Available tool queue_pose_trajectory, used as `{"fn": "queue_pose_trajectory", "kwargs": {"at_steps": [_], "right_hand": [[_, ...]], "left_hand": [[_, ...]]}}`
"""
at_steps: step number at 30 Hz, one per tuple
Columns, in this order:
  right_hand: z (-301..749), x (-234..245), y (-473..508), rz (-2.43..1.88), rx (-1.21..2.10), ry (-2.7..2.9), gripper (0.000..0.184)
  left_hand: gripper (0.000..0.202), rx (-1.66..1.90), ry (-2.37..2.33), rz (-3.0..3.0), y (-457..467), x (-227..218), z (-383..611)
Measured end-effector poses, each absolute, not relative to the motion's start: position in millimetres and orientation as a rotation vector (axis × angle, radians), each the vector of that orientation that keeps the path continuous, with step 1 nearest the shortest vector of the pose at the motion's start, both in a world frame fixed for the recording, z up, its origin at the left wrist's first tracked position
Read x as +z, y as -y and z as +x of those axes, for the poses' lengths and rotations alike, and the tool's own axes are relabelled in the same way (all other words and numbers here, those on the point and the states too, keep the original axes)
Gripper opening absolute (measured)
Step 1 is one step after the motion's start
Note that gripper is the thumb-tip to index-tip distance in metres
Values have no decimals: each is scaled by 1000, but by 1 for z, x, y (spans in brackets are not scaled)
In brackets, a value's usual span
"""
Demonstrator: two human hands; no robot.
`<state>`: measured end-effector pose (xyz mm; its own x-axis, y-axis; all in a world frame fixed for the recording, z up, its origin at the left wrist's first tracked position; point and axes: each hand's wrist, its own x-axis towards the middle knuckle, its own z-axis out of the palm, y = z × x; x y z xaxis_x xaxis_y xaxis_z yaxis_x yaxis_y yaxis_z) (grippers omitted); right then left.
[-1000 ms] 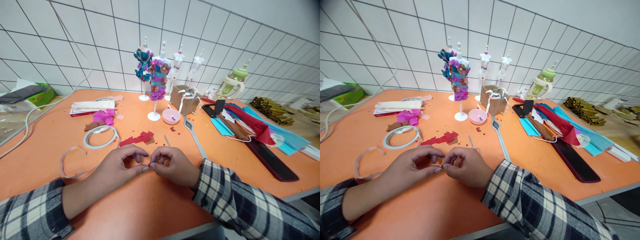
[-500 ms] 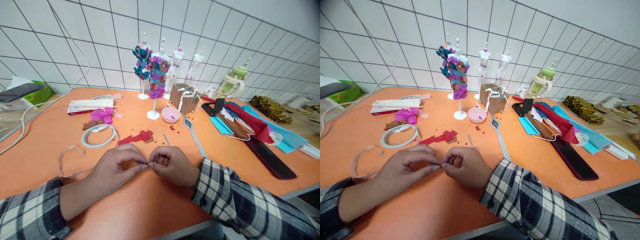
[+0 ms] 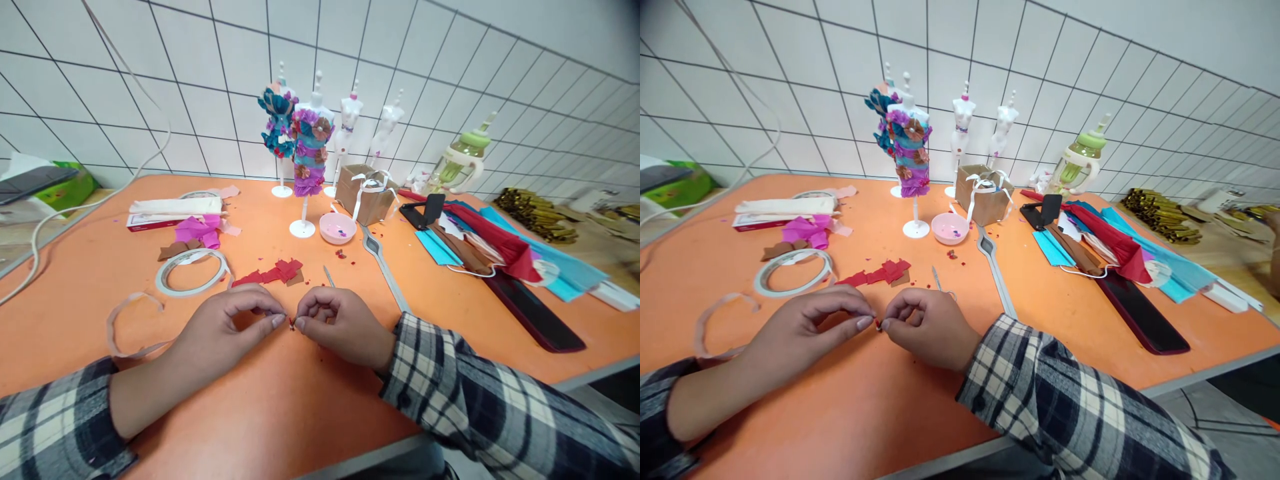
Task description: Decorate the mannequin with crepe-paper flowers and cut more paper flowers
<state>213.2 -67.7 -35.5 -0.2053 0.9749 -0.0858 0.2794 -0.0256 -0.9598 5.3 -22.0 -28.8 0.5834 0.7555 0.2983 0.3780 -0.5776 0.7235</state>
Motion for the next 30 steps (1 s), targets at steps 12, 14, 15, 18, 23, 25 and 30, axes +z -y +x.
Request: {"fn": "queue_pose_trajectory", "kwargs": {"at_steps": [12,14,15,18,23,25,30], "right_hand": [[207,-36,69,-1308,1301,1510,5],[207,-35,69,-1316,1325,1490,6],[207,-35,69,-1321,1330,1492,6],[209,-34,69,-1340,1295,1522,6],[210,-33,70,-1336,1194,1598,9],[210,-34,70,-1368,1194,1594,4],[209,-36,69,-1389,1287,1505,6]], "left_hand": [[11,894,-831,2195,26,-25,7],[11,904,-834,2146,25,-27,6],[11,899,-832,2125,24,-28,6],[11,857,-833,2084,23,-30,5],[13,785,-872,2058,25,-28,7],[14,778,-871,2053,26,-27,8],[16,773,-898,2055,24,-29,8]]}}
